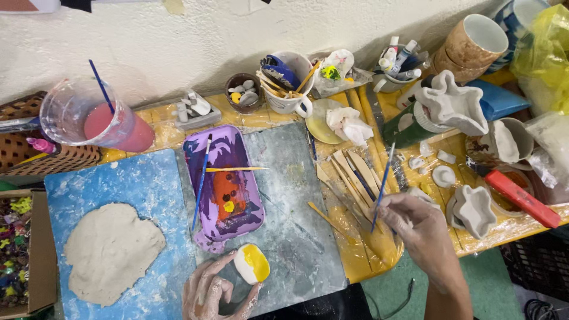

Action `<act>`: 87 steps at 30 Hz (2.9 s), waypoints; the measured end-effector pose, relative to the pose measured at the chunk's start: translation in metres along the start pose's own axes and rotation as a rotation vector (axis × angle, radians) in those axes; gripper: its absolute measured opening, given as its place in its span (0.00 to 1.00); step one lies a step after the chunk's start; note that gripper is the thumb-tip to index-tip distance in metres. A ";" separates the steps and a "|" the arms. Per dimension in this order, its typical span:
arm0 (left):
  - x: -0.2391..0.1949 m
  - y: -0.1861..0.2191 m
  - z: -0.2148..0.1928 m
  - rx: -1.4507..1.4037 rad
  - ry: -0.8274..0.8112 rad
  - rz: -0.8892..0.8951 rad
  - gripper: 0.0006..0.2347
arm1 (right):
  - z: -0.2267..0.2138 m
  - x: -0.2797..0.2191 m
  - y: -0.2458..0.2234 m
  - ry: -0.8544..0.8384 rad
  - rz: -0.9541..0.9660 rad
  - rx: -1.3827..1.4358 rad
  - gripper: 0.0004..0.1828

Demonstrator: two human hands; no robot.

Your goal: The person applies yellow glaze to a small white ceramic object using a brush, dipping the brush into a purple tray containing various glaze colors. The person also uses a wet cloth to wipe the object and handles several paintbrushes.

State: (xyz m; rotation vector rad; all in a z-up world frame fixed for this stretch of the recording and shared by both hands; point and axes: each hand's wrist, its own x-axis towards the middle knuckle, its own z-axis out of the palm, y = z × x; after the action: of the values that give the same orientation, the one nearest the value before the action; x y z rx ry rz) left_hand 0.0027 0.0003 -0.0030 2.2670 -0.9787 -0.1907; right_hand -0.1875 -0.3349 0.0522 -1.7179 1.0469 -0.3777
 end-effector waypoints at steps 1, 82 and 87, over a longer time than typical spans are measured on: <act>0.000 0.001 0.000 0.000 0.002 -0.008 0.23 | 0.000 0.000 0.004 -0.052 0.057 0.084 0.10; 0.005 0.015 -0.015 -0.085 0.031 -0.022 0.23 | 0.099 0.095 -0.064 0.082 -0.578 -0.884 0.10; 0.006 0.018 -0.015 -0.077 0.028 -0.044 0.23 | 0.078 0.073 -0.068 0.117 -0.537 -0.844 0.08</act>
State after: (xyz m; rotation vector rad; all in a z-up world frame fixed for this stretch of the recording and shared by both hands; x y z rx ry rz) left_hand 0.0018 -0.0050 0.0206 2.2162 -0.8921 -0.2113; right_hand -0.0618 -0.3401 0.0640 -2.7817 0.8594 -0.4003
